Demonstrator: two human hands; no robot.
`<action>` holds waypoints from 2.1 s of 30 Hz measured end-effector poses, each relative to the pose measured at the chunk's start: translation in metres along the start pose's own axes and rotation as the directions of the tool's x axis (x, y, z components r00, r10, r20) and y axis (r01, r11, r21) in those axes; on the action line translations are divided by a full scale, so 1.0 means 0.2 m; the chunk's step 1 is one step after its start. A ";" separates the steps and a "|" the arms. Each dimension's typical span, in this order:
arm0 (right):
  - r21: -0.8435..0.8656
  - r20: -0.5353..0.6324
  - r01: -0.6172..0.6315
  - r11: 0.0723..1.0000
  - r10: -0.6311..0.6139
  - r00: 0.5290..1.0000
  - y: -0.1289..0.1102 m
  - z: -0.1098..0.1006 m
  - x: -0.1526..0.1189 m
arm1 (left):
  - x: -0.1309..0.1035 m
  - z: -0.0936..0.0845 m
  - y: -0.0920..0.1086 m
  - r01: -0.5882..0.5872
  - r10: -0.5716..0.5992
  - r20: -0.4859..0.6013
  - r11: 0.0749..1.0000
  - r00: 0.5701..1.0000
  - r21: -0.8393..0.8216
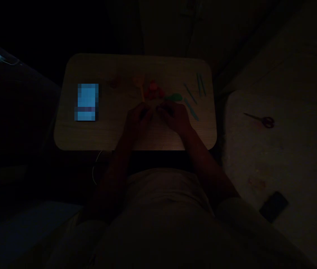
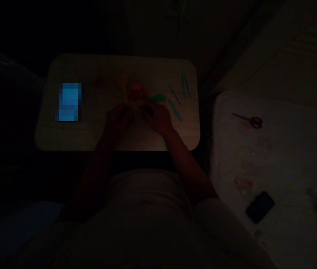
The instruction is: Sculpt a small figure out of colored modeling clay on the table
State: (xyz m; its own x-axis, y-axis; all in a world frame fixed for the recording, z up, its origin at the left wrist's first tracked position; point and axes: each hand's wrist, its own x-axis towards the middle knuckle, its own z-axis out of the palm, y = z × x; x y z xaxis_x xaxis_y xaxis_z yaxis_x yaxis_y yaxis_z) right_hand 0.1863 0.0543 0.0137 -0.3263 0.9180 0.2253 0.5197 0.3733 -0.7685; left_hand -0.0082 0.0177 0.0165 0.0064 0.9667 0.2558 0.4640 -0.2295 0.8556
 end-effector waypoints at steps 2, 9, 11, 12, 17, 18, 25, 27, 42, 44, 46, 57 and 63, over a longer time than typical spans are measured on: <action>0.001 0.009 -0.007 1.000 0.007 1.000 0.00 0.00 0.00 | 0.00 0.00 0.00 -0.005 0.005 0.001 1.000 1.000 0.000; -0.010 0.000 -0.006 1.000 0.006 1.000 -0.01 0.00 0.00 | 0.00 0.00 0.02 0.000 0.000 0.005 1.000 1.000 0.005; -0.012 -0.004 -0.008 1.000 0.008 1.000 -0.01 0.00 0.00 | 0.00 0.00 0.02 0.003 -0.003 0.003 1.000 1.000 0.000; -0.013 -0.005 -0.009 1.000 0.009 1.000 -0.01 0.00 0.00 | 0.00 0.00 0.02 0.005 -0.005 0.004 1.000 1.000 -0.002; -0.007 0.000 -0.015 1.000 0.015 1.000 -0.02 -0.01 0.00 | 0.00 0.00 0.02 -0.001 0.000 0.007 1.000 1.000 0.011; -0.003 0.004 -0.016 1.000 0.016 1.000 -0.02 -0.01 0.00 | 0.00 0.00 0.02 -0.002 0.002 0.008 1.000 1.000 0.016; 0.003 0.003 -0.018 1.000 0.018 1.000 -0.02 -0.01 0.00 | 0.00 -0.01 0.02 -0.003 0.003 0.012 1.000 1.000 0.020; 0.002 0.003 -0.019 1.000 0.019 1.000 -0.02 -0.01 0.00 | 0.00 -0.01 0.03 0.003 -0.003 0.015 1.000 1.000 0.013; -0.013 0.004 -0.007 1.000 0.008 1.000 -0.02 -0.01 0.00 | 0.00 0.00 0.02 0.021 -0.021 0.002 1.000 1.000 0.006; -0.008 0.001 -0.004 1.000 0.004 1.000 -0.02 -0.01 0.00 | 0.00 0.00 0.02 0.020 -0.020 0.005 1.000 1.000 0.013; -0.005 -0.001 -0.001 1.000 0.001 1.000 -0.02 -0.01 -0.01 | 0.00 0.00 0.02 0.020 -0.020 0.010 1.000 1.000 0.015; -0.016 0.001 0.000 1.000 0.000 1.000 -0.01 -0.01 0.00 | 0.00 0.00 0.01 0.017 -0.017 0.012 1.000 1.000 -0.001; -0.016 0.008 -0.002 1.000 0.002 1.000 -0.01 -0.01 0.00 | 0.00 0.00 0.02 0.029 -0.029 0.019 1.000 0.999 -0.003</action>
State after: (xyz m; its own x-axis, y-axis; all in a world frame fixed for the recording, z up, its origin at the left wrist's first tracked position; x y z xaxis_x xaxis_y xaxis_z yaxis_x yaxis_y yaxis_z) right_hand 0.1865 0.0534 0.0160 -0.3315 0.9177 0.2188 0.5328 0.3735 -0.7594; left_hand -0.0067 0.0163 0.0205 0.0095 0.9748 0.2227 0.4616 -0.2018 0.8638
